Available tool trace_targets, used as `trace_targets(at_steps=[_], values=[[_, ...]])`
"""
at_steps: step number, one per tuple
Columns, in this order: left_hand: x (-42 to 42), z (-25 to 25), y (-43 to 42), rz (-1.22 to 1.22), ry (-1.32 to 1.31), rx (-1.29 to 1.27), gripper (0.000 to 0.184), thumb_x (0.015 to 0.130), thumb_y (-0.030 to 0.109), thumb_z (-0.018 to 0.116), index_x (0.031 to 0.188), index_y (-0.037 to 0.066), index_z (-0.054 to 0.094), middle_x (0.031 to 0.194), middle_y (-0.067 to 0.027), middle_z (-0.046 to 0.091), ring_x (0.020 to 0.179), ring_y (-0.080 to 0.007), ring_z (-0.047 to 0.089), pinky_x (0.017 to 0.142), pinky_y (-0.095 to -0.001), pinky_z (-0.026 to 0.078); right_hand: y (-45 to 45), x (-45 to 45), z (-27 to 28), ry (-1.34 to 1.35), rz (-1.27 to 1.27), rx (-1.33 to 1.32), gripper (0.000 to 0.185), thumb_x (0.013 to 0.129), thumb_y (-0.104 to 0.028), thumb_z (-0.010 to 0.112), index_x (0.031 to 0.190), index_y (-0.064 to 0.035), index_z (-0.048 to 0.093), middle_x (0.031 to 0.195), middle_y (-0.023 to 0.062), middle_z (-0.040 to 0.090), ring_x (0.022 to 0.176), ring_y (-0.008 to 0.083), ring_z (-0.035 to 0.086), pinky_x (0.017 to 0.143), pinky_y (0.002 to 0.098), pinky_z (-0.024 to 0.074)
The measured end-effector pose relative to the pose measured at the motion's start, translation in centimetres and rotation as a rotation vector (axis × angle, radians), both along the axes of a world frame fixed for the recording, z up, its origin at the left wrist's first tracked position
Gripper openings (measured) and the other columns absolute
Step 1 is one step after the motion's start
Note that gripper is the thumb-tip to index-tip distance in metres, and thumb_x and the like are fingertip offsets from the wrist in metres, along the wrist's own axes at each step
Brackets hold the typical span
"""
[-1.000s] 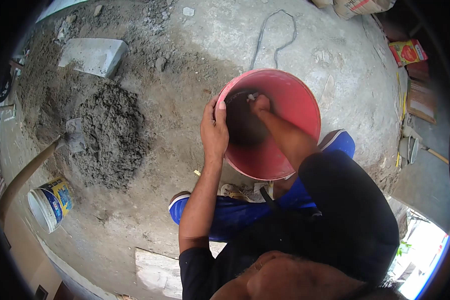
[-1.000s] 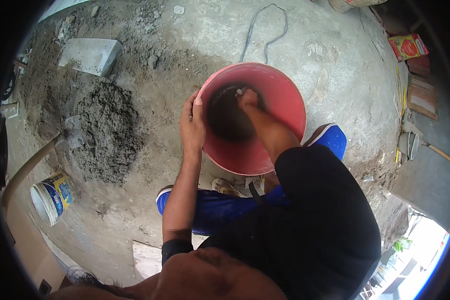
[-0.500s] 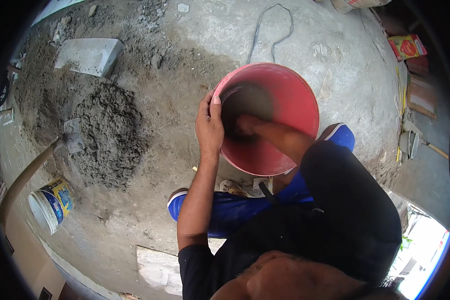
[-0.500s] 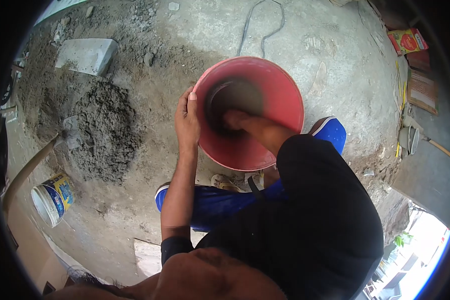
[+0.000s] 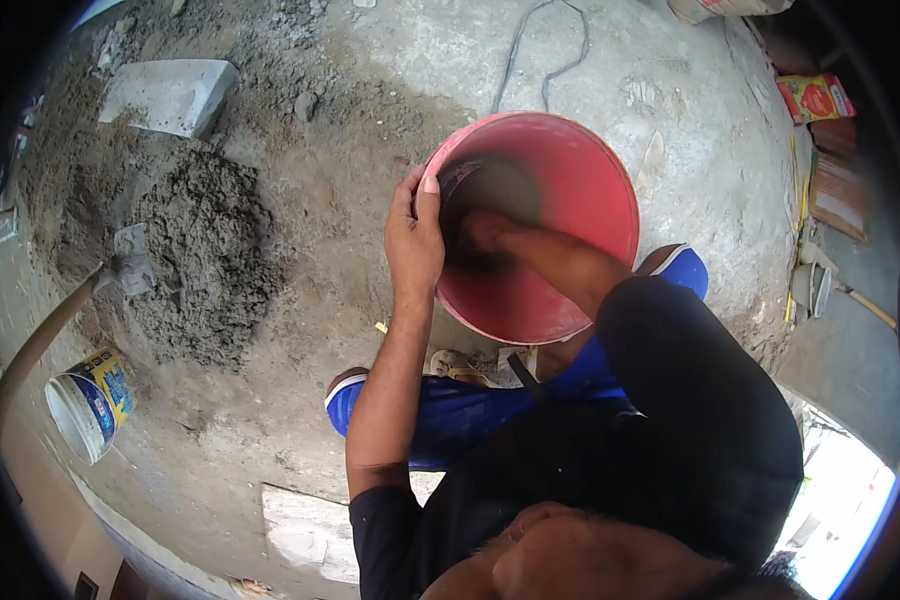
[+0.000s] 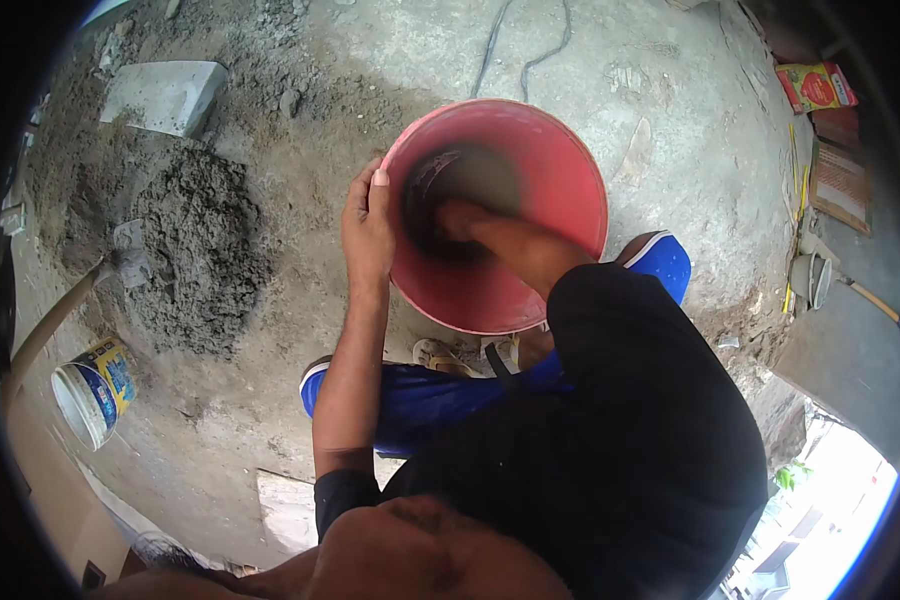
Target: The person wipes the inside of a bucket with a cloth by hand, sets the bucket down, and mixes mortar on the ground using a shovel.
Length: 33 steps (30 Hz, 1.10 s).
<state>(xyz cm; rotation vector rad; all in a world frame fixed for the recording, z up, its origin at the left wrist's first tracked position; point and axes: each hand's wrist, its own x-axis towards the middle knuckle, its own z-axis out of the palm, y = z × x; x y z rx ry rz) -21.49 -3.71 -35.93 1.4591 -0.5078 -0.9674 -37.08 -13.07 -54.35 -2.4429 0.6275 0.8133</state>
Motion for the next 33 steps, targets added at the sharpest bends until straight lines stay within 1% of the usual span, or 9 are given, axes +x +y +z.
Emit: trace_targets(at_steps=[2, 5, 8, 14, 16, 19, 27, 29, 33], values=[[-0.1, -0.4, 0.2, 0.008, -0.059, 0.020, 0.044, 0.102, 0.032, 0.054, 0.129, -0.002, 0.058, 0.121, -0.0157, 0.065, 0.113, -0.0202, 0.060, 0.099, -0.0320, 0.045, -2.7, -0.5, -3.0, -0.341, -0.617, -0.007, 0.039, 0.087, -0.034, 0.065, 0.112, -0.0047, 0.070, 0.113, 0.0222, 0.068, 0.103, 0.0374, 0.067, 0.092, 0.0440, 0.0533], [0.1, -0.2, 0.2, -0.005, -0.054, 0.034, 0.044, 0.102, 0.032, 0.054, 0.130, -0.002, 0.058, 0.122, -0.0159, 0.065, 0.113, -0.0204, 0.060, 0.099, -0.0320, 0.045, -4.8, 2.0, -3.5, -0.291, -1.072, -0.190, 0.030, 0.086, -0.028, 0.063, 0.103, -0.0046, 0.073, 0.108, 0.0225, 0.069, 0.102, 0.0394, 0.067, 0.093, 0.0474, 0.0534], [-0.1, -0.4, 0.2, 0.006, -0.056, 0.009, 0.044, 0.102, 0.032, 0.054, 0.130, -0.002, 0.058, 0.122, -0.0158, 0.065, 0.113, -0.0202, 0.060, 0.099, -0.0319, 0.045, -0.5, 2.1, -7.3, -0.181, -0.609, -0.102, 0.031, 0.086, -0.029, 0.063, 0.103, -0.0042, 0.072, 0.108, 0.0232, 0.069, 0.103, 0.0389, 0.067, 0.093, 0.0481, 0.0532], [-0.1, -0.2, 0.1, 0.016, 0.003, -0.013, 0.044, 0.103, 0.032, 0.054, 0.129, -0.002, 0.058, 0.120, -0.0149, 0.065, 0.112, -0.0192, 0.060, 0.099, -0.0315, 0.045, 0.2, -2.0, -4.8, -0.328, -0.369, -0.130, 0.033, 0.089, -0.029, 0.061, 0.112, -0.0073, 0.069, 0.114, 0.0256, 0.067, 0.102, 0.0379, 0.067, 0.091, 0.0464, 0.0529], [0.2, 0.2, 0.2, -0.003, 0.003, -0.001, 0.044, 0.103, 0.032, 0.054, 0.129, -0.002, 0.058, 0.120, -0.0147, 0.065, 0.112, -0.0191, 0.060, 0.099, -0.0315, 0.045, -3.1, 0.3, -2.1, -0.313, -1.012, -0.036, 0.033, 0.088, -0.031, 0.064, 0.108, -0.0050, 0.069, 0.110, 0.0262, 0.067, 0.102, 0.0376, 0.067, 0.091, 0.0459, 0.0531], [-0.1, -0.2, 0.2, -0.013, -0.016, -0.005, 0.043, 0.103, 0.032, 0.054, 0.128, -0.003, 0.059, 0.119, -0.0145, 0.066, 0.111, -0.0191, 0.060, 0.098, -0.0315, 0.045, -4.9, 2.9, -2.9, -0.287, -1.103, -0.190, 0.033, 0.090, -0.032, 0.062, 0.105, -0.0051, 0.070, 0.106, 0.0270, 0.067, 0.100, 0.0376, 0.067, 0.088, 0.0452, 0.0539], [-0.2, -0.1, 0.4, -0.011, -0.075, 0.025, 0.043, 0.102, 0.032, 0.054, 0.128, -0.003, 0.059, 0.118, -0.0147, 0.066, 0.110, -0.0195, 0.060, 0.097, -0.0321, 0.046, 5.9, -3.1, -7.1, -0.314, -0.299, -0.215, 0.034, 0.092, -0.015, 0.048, 0.117, -0.0065, 0.069, 0.117, 0.0193, 0.068, 0.110, 0.0314, 0.066, 0.097, 0.0499, 0.0512], [0.0, 0.5, 0.2, -0.003, -0.025, -0.001, 0.044, 0.102, 0.032, 0.054, 0.128, -0.003, 0.058, 0.119, -0.0150, 0.066, 0.111, -0.0199, 0.061, 0.097, -0.0321, 0.046, 1.6, -2.8, -2.0, 0.302, 0.527, 0.034, 0.033, 0.092, -0.014, 0.047, 0.116, -0.0045, 0.068, 0.125, 0.0188, 0.065, 0.115, 0.0324, 0.063, 0.100, 0.0476, 0.0493], [0.1, -0.2, 0.3, 0.003, -0.010, 0.007, 0.044, 0.102, 0.033, 0.055, 0.128, -0.002, 0.058, 0.119, -0.0158, 0.066, 0.110, -0.0206, 0.061, 0.097, -0.0322, 0.046, -2.1, 2.9, 0.8, 0.156, 0.097, 0.051, 0.033, 0.092, -0.013, 0.047, 0.115, -0.0036, 0.068, 0.128, 0.0195, 0.063, 0.116, 0.0340, 0.062, 0.102, 0.0454, 0.0482]])
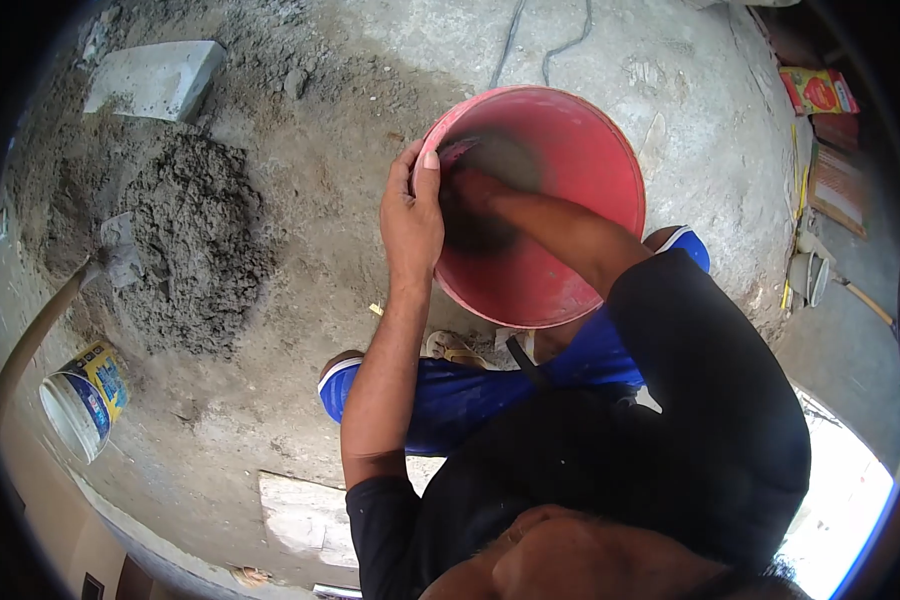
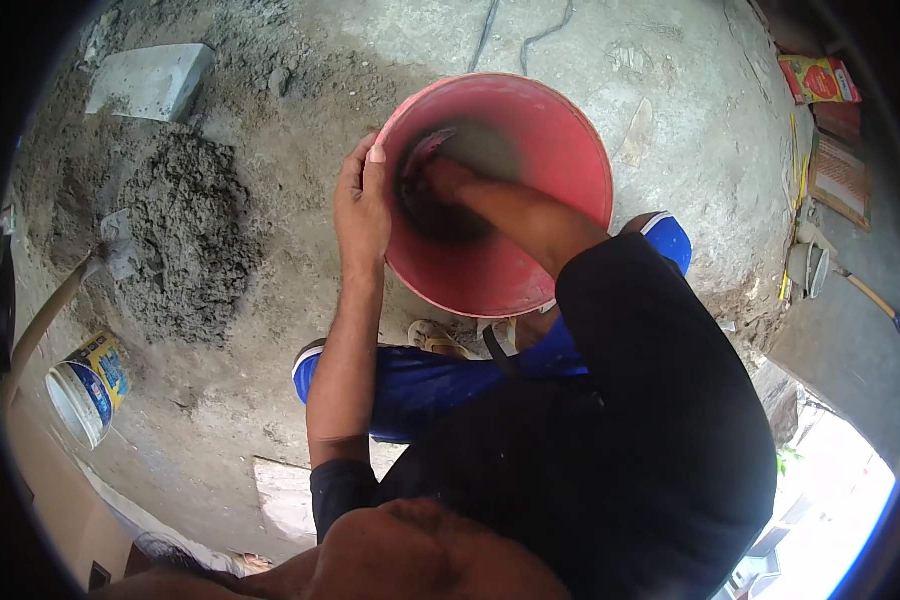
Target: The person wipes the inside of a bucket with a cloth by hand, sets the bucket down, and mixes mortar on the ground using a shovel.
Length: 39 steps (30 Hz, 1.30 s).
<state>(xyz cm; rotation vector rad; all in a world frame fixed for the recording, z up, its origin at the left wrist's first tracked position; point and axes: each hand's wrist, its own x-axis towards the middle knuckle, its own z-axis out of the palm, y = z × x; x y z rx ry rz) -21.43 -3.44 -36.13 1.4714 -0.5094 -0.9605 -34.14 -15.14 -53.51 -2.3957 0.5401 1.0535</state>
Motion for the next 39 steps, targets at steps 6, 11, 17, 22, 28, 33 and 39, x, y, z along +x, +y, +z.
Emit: trace_targets(at_steps=[6, 11, 17, 22, 28, 33, 39], values=[[-0.1, -0.1, 0.0, 0.008, -0.071, 0.018, 0.046, 0.102, 0.034, 0.055, 0.129, -0.003, 0.058, 0.119, -0.0167, 0.066, 0.110, -0.0210, 0.061, 0.097, -0.0320, 0.046, 4.8, -1.6, -10.5, -0.711, -0.415, -0.041, 0.032, 0.093, -0.019, 0.052, 0.115, -0.0026, 0.068, 0.124, 0.0197, 0.065, 0.116, 0.0345, 0.062, 0.101, 0.0440, 0.0493], [-0.1, 0.1, -0.2, -0.013, -0.032, -0.007, 0.046, 0.102, 0.034, 0.055, 0.129, -0.004, 0.058, 0.119, -0.0164, 0.066, 0.110, -0.0204, 0.061, 0.096, -0.0319, 0.046, 2.5, -4.6, -1.8, 0.297, 0.547, 0.065, 0.034, 0.093, -0.020, 0.048, 0.115, -0.0050, 0.070, 0.123, 0.0183, 0.066, 0.116, 0.0329, 0.063, 0.103, 0.0438, 0.0485], [0.0, 0.3, 0.0, -0.013, -0.042, 0.001, 0.046, 0.102, 0.033, 0.055, 0.129, -0.004, 0.058, 0.119, -0.0165, 0.066, 0.111, -0.0205, 0.061, 0.097, -0.0321, 0.046, 2.6, -1.5, -1.9, -0.036, 0.170, -0.049, 0.036, 0.091, -0.025, 0.051, 0.114, -0.0065, 0.070, 0.118, 0.0156, 0.069, 0.111, 0.0307, 0.065, 0.102, 0.0445, 0.0485], [0.0, 0.3, 0.0, -0.001, -0.057, 0.015, 0.044, 0.101, 0.032, 0.056, 0.128, -0.003, 0.059, 0.119, -0.0163, 0.066, 0.111, -0.0209, 0.061, 0.097, -0.0324, 0.046, 0.6, -0.9, -13.9, -0.693, 0.203, -0.276, 0.035, 0.091, -0.026, 0.050, 0.113, -0.0070, 0.071, 0.122, 0.0151, 0.067, 0.105, 0.0313, 0.068, 0.100, 0.0464, 0.0488], [-0.3, 0.2, 0.0, 0.010, -0.065, -0.012, 0.043, 0.101, 0.031, 0.056, 0.128, -0.002, 0.059, 0.118, -0.0163, 0.066, 0.110, -0.0212, 0.062, 0.096, -0.0326, 0.046, -4.9, -0.1, -7.6, -0.329, 0.236, -0.503, 0.035, 0.091, -0.023, 0.052, 0.111, -0.0002, 0.070, 0.118, 0.0177, 0.068, 0.101, 0.0301, 0.069, 0.088, 0.0455, 0.0557], [-0.2, 0.3, 0.2, 0.031, -0.071, 0.020, 0.043, 0.101, 0.032, 0.057, 0.126, -0.003, 0.060, 0.116, -0.0166, 0.067, 0.107, -0.0229, 0.064, 0.094, -0.0340, 0.048, -5.8, -3.3, -3.5, 0.058, 0.287, -0.569, 0.033, 0.093, -0.022, 0.050, 0.115, -0.0066, 0.070, 0.116, 0.0165, 0.069, 0.110, 0.0308, 0.066, 0.089, 0.0424, 0.0536], [-0.5, -0.6, 0.4, 0.089, -0.160, 0.035, 0.043, 0.099, 0.033, 0.060, 0.121, -0.004, 0.062, 0.113, -0.0194, 0.067, 0.105, -0.0264, 0.065, 0.093, -0.0355, 0.049, 0.8, -9.7, -4.6, 0.269, -0.316, -0.300, 0.031, 0.094, -0.021, 0.054, 0.115, -0.0097, 0.072, 0.120, 0.0140, 0.068, 0.112, 0.0281, 0.065, 0.087, 0.0497, 0.0552]])
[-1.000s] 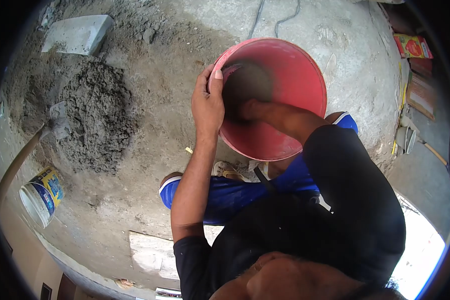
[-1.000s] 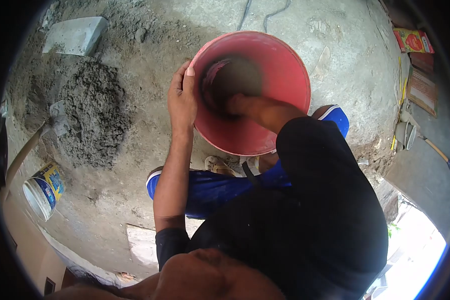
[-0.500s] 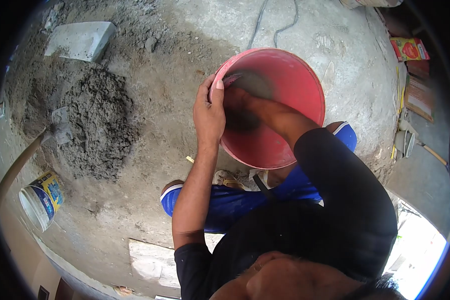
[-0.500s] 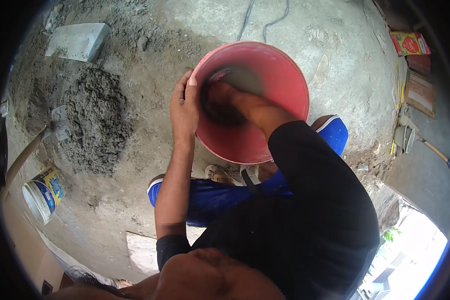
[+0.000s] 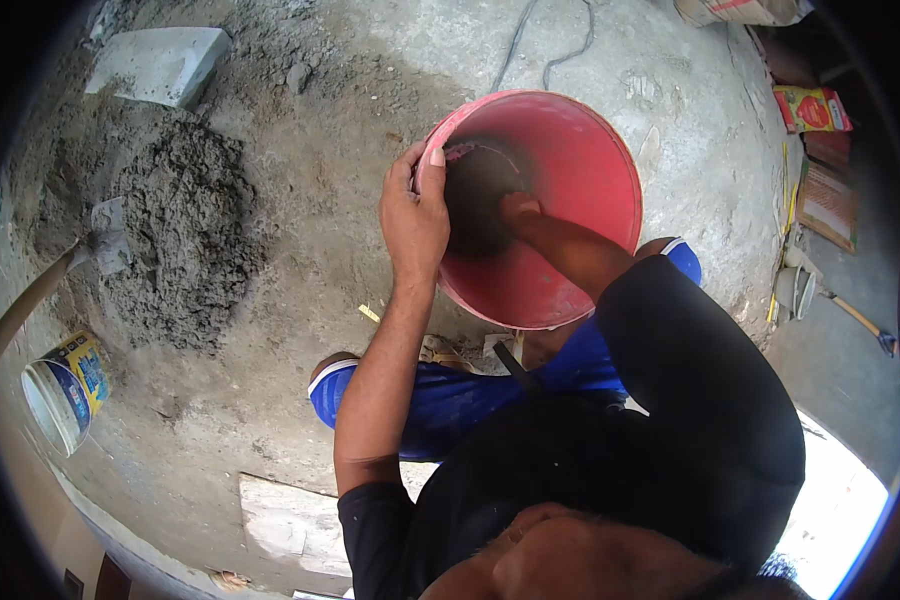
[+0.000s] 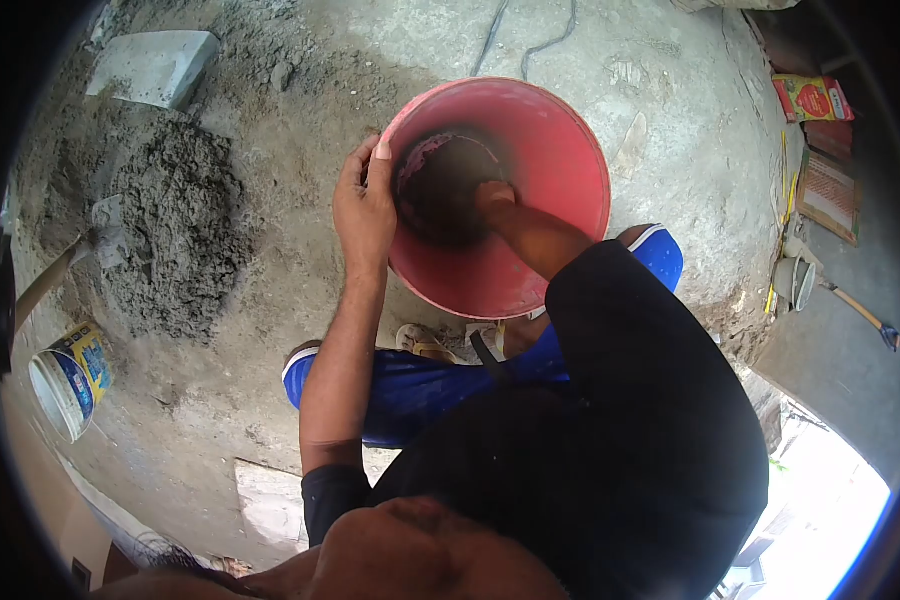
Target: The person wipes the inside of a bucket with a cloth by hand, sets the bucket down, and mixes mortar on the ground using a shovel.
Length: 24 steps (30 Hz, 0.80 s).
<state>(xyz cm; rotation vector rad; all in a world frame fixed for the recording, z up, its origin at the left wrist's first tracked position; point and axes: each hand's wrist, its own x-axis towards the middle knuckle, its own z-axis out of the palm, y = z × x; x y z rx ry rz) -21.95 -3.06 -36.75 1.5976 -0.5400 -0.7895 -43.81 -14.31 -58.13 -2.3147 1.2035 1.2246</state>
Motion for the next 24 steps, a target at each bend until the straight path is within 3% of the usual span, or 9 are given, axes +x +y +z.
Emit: trace_targets(at_steps=[2, 6, 8, 10, 15, 17, 21, 23, 24], values=[[0.0, 0.2, -0.2, 0.003, 0.031, -0.022, 0.043, 0.098, 0.033, 0.061, 0.120, -0.004, 0.063, 0.112, -0.0196, 0.067, 0.105, -0.0271, 0.065, 0.092, -0.0360, 0.049, 1.4, 1.1, 0.1, -0.004, -0.139, 0.025, 0.031, 0.095, -0.021, 0.053, 0.116, -0.0098, 0.072, 0.122, 0.0128, 0.068, 0.111, 0.0284, 0.066, 0.088, 0.0514, 0.0549], [0.1, -0.1, -0.2, 0.014, -0.006, 0.009, 0.042, 0.098, 0.034, 0.062, 0.118, -0.004, 0.064, 0.110, -0.0196, 0.067, 0.103, -0.0276, 0.065, 0.092, -0.0365, 0.048, -0.1, 7.4, 3.7, 0.052, 0.215, 0.102, 0.031, 0.096, -0.019, 0.051, 0.119, -0.0103, 0.070, 0.127, 0.0135, 0.066, 0.113, 0.0310, 0.066, 0.092, 0.0517, 0.0534], [0.2, -0.1, -0.1, 0.018, 0.022, 0.004, 0.042, 0.098, 0.034, 0.062, 0.117, -0.003, 0.065, 0.109, -0.0196, 0.067, 0.102, -0.0280, 0.065, 0.092, -0.0367, 0.048, -2.5, 9.8, 5.4, -0.220, 0.391, -0.060, 0.030, 0.094, -0.019, 0.052, 0.114, -0.0101, 0.073, 0.124, 0.0142, 0.067, 0.114, 0.0296, 0.065, 0.089, 0.0454, 0.0559], [0.0, -0.1, -0.1, 0.011, 0.041, -0.007, 0.042, 0.097, 0.035, 0.062, 0.116, -0.003, 0.065, 0.109, -0.0195, 0.067, 0.102, -0.0284, 0.065, 0.092, -0.0369, 0.048, -3.7, 11.2, 5.6, -0.211, 0.546, -0.055, 0.029, 0.093, -0.019, 0.052, 0.111, -0.0097, 0.074, 0.122, 0.0145, 0.068, 0.109, 0.0305, 0.068, 0.085, 0.0425, 0.0572], [0.2, 0.3, -0.1, 0.017, -0.012, 0.013, 0.042, 0.097, 0.035, 0.063, 0.115, -0.002, 0.066, 0.107, -0.0191, 0.067, 0.100, -0.0303, 0.065, 0.090, -0.0375, 0.048, -6.5, 10.3, -1.5, -0.257, 0.879, -0.178, 0.030, 0.093, -0.020, 0.051, 0.107, -0.0098, 0.075, 0.115, 0.0149, 0.071, 0.097, 0.0325, 0.072, 0.078, 0.0410, 0.0595], [0.2, -0.2, 0.0, 0.014, -0.010, 0.005, 0.042, 0.097, 0.035, 0.063, 0.115, -0.003, 0.065, 0.107, -0.0191, 0.066, 0.100, -0.0303, 0.065, 0.089, -0.0376, 0.048, -6.1, 9.6, 0.0, -0.100, 0.640, -0.157, 0.030, 0.092, -0.022, 0.051, 0.105, -0.0099, 0.076, 0.110, 0.0151, 0.073, 0.095, 0.0333, 0.072, 0.080, 0.0452, 0.0588], [0.1, -0.4, -0.2, 0.012, -0.008, -0.019, 0.041, 0.097, 0.034, 0.063, 0.116, -0.003, 0.065, 0.108, -0.0195, 0.065, 0.100, -0.0311, 0.064, 0.089, -0.0378, 0.048, -7.2, 6.1, -1.6, -0.115, 0.344, -0.205, 0.030, 0.093, -0.021, 0.051, 0.104, -0.0094, 0.076, 0.107, 0.0161, 0.073, 0.096, 0.0313, 0.072, 0.080, 0.0468, 0.0587], [0.1, -0.3, -0.1, 0.009, -0.010, -0.012, 0.041, 0.097, 0.034, 0.063, 0.116, -0.003, 0.065, 0.108, -0.0193, 0.065, 0.100, -0.0311, 0.064, 0.088, -0.0378, 0.048, -5.6, 3.8, -0.6, -0.093, -0.015, -0.220, 0.030, 0.094, -0.020, 0.050, 0.105, -0.0095, 0.076, 0.111, 0.0158, 0.072, 0.101, 0.0311, 0.071, 0.081, 0.0477, 0.0582], [0.2, -0.2, -0.1, 0.014, -0.013, -0.006, 0.041, 0.097, 0.033, 0.063, 0.116, -0.003, 0.065, 0.108, -0.0192, 0.065, 0.099, -0.0311, 0.064, 0.088, -0.0378, 0.048, -4.8, 2.3, -1.5, -0.090, -0.014, -0.224, 0.030, 0.094, -0.020, 0.050, 0.105, -0.0095, 0.076, 0.111, 0.0158, 0.072, 0.101, 0.0311, 0.071, 0.081, 0.0477, 0.0582]])
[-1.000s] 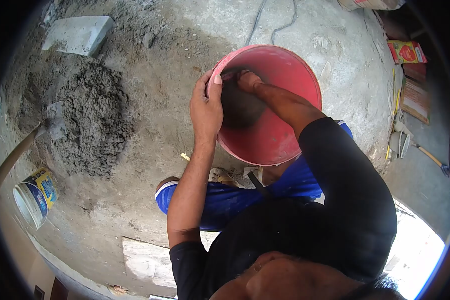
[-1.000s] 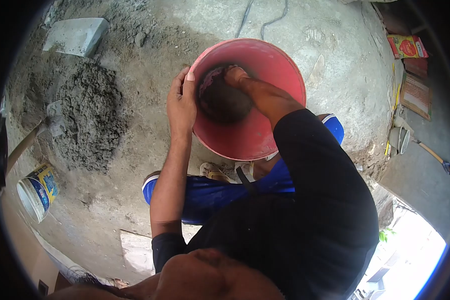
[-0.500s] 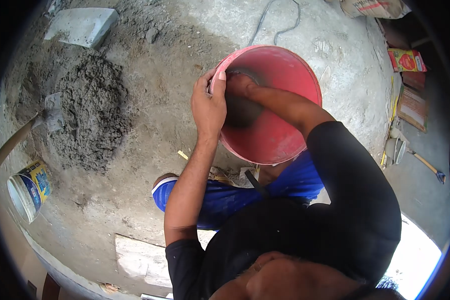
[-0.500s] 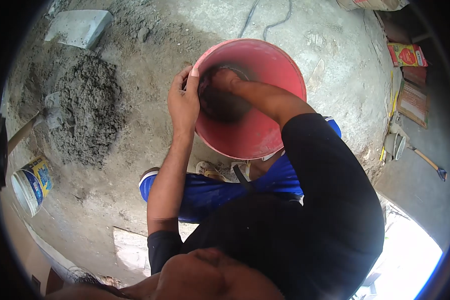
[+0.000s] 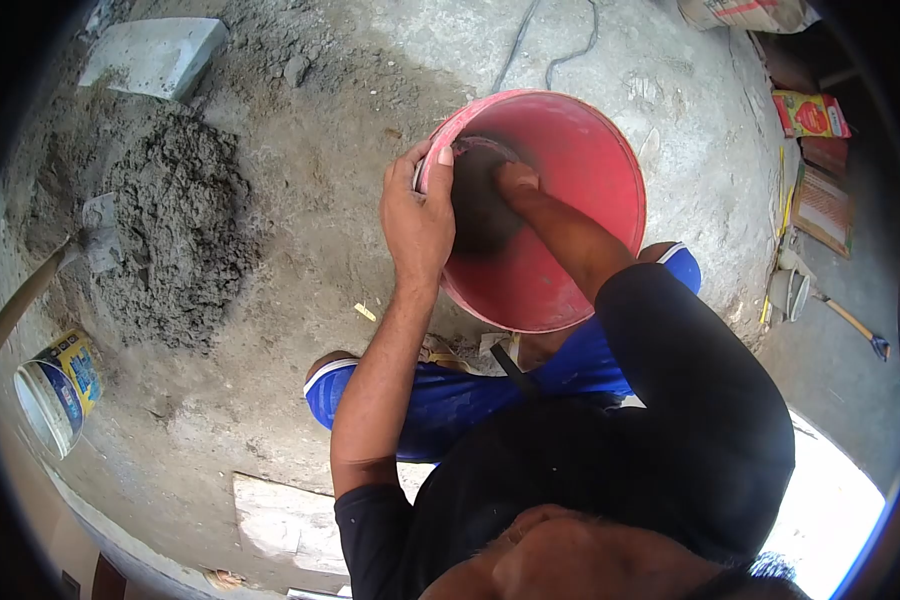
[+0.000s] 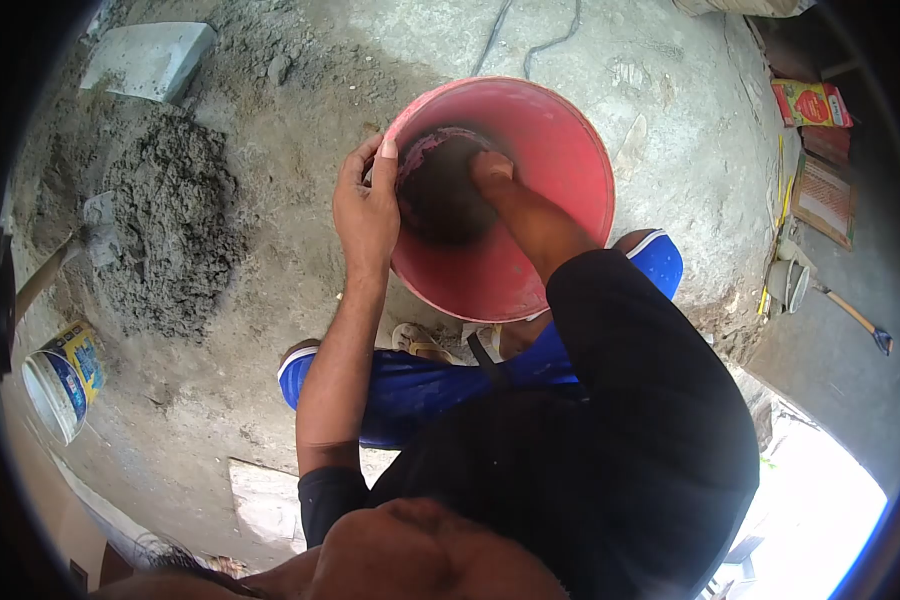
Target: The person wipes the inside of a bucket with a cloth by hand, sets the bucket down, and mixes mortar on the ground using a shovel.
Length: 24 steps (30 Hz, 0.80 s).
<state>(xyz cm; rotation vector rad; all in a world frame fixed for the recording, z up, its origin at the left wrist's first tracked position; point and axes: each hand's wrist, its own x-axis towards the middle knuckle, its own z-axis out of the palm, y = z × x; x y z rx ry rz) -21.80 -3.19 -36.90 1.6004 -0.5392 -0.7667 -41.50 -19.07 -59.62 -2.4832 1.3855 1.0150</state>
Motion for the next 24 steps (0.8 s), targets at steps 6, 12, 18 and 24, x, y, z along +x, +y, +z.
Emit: trace_targets(at_steps=[6, 12, 18, 24], values=[[0.2, 0.1, -0.1, -0.002, -0.022, -0.004, 0.039, 0.097, 0.032, 0.064, 0.116, -0.003, 0.065, 0.108, -0.0195, 0.065, 0.101, -0.0312, 0.064, 0.089, -0.0381, 0.048, 2.6, 1.0, -3.9, 0.064, -0.014, 0.072, 0.030, 0.095, -0.020, 0.053, 0.116, -0.0096, 0.071, 0.124, 0.0132, 0.067, 0.114, 0.0287, 0.066, 0.088, 0.0481, 0.0558], [0.2, 0.1, 0.0, -0.003, -0.010, -0.019, 0.038, 0.096, 0.030, 0.064, 0.115, -0.003, 0.066, 0.108, -0.0192, 0.065, 0.101, -0.0319, 0.064, 0.090, -0.0387, 0.048, -2.0, 6.4, 3.0, -0.052, 0.263, -0.059, 0.029, 0.094, -0.017, 0.052, 0.109, -0.0108, 0.075, 0.119, 0.0144, 0.070, 0.106, 0.0287, 0.070, 0.085, 0.0441, 0.0579], [0.1, 0.2, 0.0, -0.011, 0.035, -0.013, 0.039, 0.096, 0.032, 0.064, 0.115, -0.002, 0.066, 0.107, -0.0190, 0.066, 0.100, -0.0311, 0.064, 0.089, -0.0385, 0.048, 4.1, -1.2, 2.5, 0.053, -0.148, 0.118, 0.026, 0.091, -0.017, 0.056, 0.109, -0.0094, 0.073, 0.115, 0.0140, 0.071, 0.107, 0.0295, 0.069, 0.090, 0.0415, 0.0560], [0.4, 0.3, -0.5, -0.046, 0.027, 0.006, 0.042, 0.094, 0.034, 0.066, 0.115, -0.002, 0.067, 0.111, -0.0203, 0.066, 0.103, -0.0309, 0.064, 0.092, -0.0380, 0.048, 8.6, 3.4, 5.0, -0.042, -0.547, 0.684, 0.021, 0.083, -0.016, 0.068, 0.100, -0.0048, 0.072, 0.101, 0.0105, 0.073, 0.100, 0.0308, 0.070, 0.086, 0.0453, 0.0569]])
